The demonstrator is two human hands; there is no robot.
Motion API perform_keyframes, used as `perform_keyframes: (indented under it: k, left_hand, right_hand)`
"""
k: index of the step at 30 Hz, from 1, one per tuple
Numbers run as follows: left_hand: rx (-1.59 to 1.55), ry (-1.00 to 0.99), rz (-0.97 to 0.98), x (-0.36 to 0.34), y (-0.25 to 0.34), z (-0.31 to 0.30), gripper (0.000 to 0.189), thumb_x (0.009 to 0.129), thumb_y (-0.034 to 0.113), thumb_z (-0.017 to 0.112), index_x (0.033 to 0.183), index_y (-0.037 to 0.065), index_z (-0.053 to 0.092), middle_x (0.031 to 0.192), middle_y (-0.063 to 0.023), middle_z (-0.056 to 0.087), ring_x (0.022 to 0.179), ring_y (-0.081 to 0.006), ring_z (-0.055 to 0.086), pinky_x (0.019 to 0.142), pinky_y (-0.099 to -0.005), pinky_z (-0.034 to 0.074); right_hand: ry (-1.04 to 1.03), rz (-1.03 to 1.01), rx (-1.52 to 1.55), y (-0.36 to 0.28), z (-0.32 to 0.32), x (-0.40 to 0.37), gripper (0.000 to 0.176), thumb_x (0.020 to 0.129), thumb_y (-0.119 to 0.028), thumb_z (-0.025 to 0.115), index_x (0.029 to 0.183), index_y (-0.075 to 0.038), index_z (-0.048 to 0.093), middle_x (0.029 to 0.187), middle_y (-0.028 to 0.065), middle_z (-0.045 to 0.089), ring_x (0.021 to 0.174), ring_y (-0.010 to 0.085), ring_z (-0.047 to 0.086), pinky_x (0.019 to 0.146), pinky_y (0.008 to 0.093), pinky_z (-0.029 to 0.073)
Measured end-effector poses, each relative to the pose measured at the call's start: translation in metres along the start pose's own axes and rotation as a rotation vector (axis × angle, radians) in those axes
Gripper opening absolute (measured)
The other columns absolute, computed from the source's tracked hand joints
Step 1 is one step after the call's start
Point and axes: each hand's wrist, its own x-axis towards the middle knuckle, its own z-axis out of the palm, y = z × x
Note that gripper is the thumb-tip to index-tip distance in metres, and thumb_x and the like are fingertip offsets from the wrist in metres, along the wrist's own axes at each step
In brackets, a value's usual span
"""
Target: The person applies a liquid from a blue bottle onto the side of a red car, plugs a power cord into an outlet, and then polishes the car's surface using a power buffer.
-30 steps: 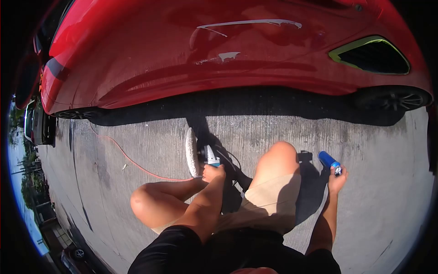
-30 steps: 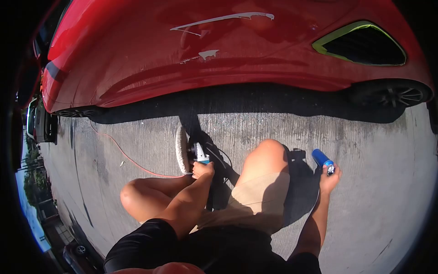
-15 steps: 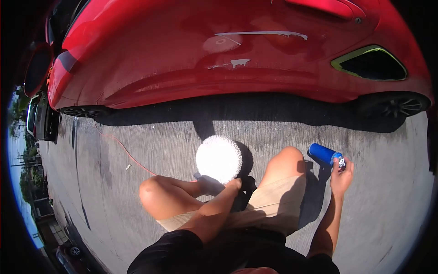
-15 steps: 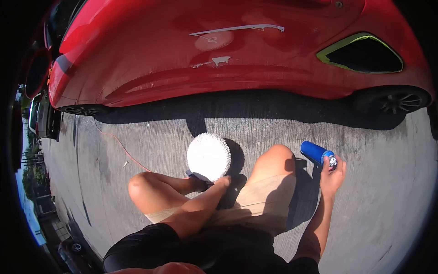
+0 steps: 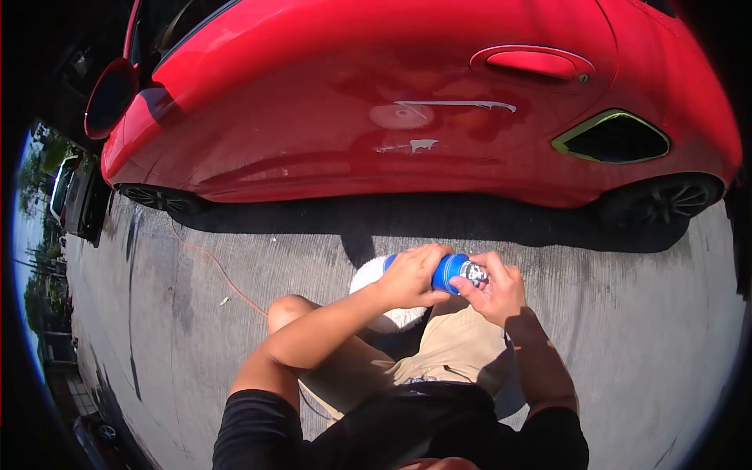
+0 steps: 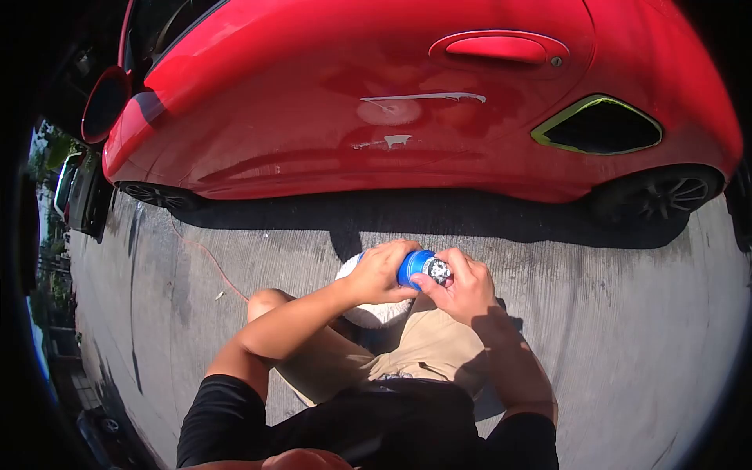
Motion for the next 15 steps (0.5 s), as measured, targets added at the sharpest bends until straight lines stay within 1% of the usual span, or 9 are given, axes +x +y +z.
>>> perform_keyframes:
  k: [1,4,5,7,8,11,13,14,15]
  left_hand:
    - [-0.052,-0.064,-0.009,0.005,0.002,-0.017,0.069,0.069,0.027,0.09,0.127,0.003,0.061,0.115,-0.0191,0.072,0.101,-0.0432,0.072,0.087,-0.0491,0.058]
    - [-0.338,-0.407,-0.149,0.011,0.005,-0.057,0.062,0.065,0.02,0.088,0.119,0.003,0.064,0.105,-0.0187,0.074,0.093,-0.0412,0.074,0.08,-0.0446,0.06]
    - [-0.45,-0.567,-0.235,0.012,0.007,-0.074,0.06,0.066,0.014,0.087,0.121,0.003,0.066,0.103,-0.0139,0.076,0.093,-0.0323,0.076,0.085,-0.0396,0.059]
    - [-0.859,-0.726,-0.195,0.005,-0.009,-0.084,0.06,0.067,0.01,0.088,0.123,0.002,0.067,0.1,-0.0082,0.077,0.091,-0.0219,0.074,0.088,-0.0348,0.058]
    - [-1.0,-0.926,-0.347,0.006,-0.011,-0.097,0.061,0.068,0.006,0.09,0.125,0.001,0.068,0.103,-0.0063,0.077,0.091,-0.0169,0.071,0.089,-0.0328,0.057]
    - [-1.128,-1.007,-0.321,0.001,-0.022,-0.108,0.055,0.068,0.008,0.094,0.116,-0.002,0.069,0.099,-0.0103,0.076,0.09,-0.0175,0.073,0.085,-0.0335,0.058]
    - [-1.397,-1.095,-0.341,-0.002,-0.026,-0.109,0.05,0.071,0.01,0.092,0.113,-0.005,0.069,0.093,-0.012,0.075,0.084,-0.0217,0.073,0.079,-0.0372,0.06]
    - [-1.389,-1.091,-0.298,-0.005,-0.032,-0.109,0.053,0.072,0.016,0.092,0.114,-0.005,0.069,0.097,-0.0138,0.075,0.088,-0.0233,0.074,0.082,-0.0381,0.06]
    - [-1.379,-1.088,-0.258,-0.006,-0.034,-0.112,0.056,0.072,0.022,0.093,0.115,-0.005,0.069,0.1,-0.0155,0.075,0.092,-0.0249,0.074,0.086,-0.039,0.059]
  right_hand:
    - [-0.049,-0.07,0.015,0.0,-0.002,0.006,0.052,0.086,-0.036,0.091,0.11,0.003,0.067,0.081,0.0156,0.07,0.068,0.0268,0.071,0.063,0.0371,0.059]
    - [-0.241,-0.349,-0.01,-0.009,-0.012,0.025,0.043,0.085,-0.024,0.09,0.115,0.0,0.07,0.1,0.0192,0.071,0.088,0.0331,0.073,0.076,0.0391,0.062]
    - [-0.33,-0.427,-0.015,-0.014,-0.016,0.032,0.041,0.084,-0.02,0.089,0.116,-0.002,0.07,0.107,0.0201,0.071,0.095,0.035,0.073,0.079,0.0398,0.062]
    - [-0.556,-0.543,-0.039,-0.03,-0.024,0.048,0.04,0.081,-0.012,0.088,0.117,-0.006,0.072,0.121,0.0206,0.069,0.109,0.0384,0.071,0.086,0.0408,0.063]
    - [-0.641,-0.606,-0.038,-0.034,-0.024,0.052,0.053,0.075,-0.009,0.091,0.124,-0.015,0.073,0.134,0.0157,0.063,0.122,0.038,0.068,0.088,0.043,0.066]
    - [-0.562,-0.792,0.021,-0.053,-0.025,0.066,0.049,0.072,-0.003,0.088,0.116,-0.016,0.074,0.135,0.0115,0.063,0.123,0.0368,0.067,0.088,0.0433,0.067]
    - [-0.461,-0.873,0.069,-0.059,-0.028,0.073,0.044,0.071,0.002,0.085,0.11,-0.016,0.074,0.134,0.0092,0.063,0.123,0.0364,0.066,0.087,0.0432,0.067]
    - [-0.409,-0.911,0.016,-0.059,-0.031,0.075,0.042,0.072,-0.001,0.085,0.11,-0.016,0.073,0.134,0.0102,0.063,0.123,0.0373,0.066,0.084,0.0418,0.066]
    - [-0.398,-0.826,0.021,-0.065,-0.038,0.078,0.042,0.075,-0.004,0.086,0.112,-0.014,0.07,0.133,0.0116,0.063,0.122,0.0369,0.066,0.088,0.0414,0.063]
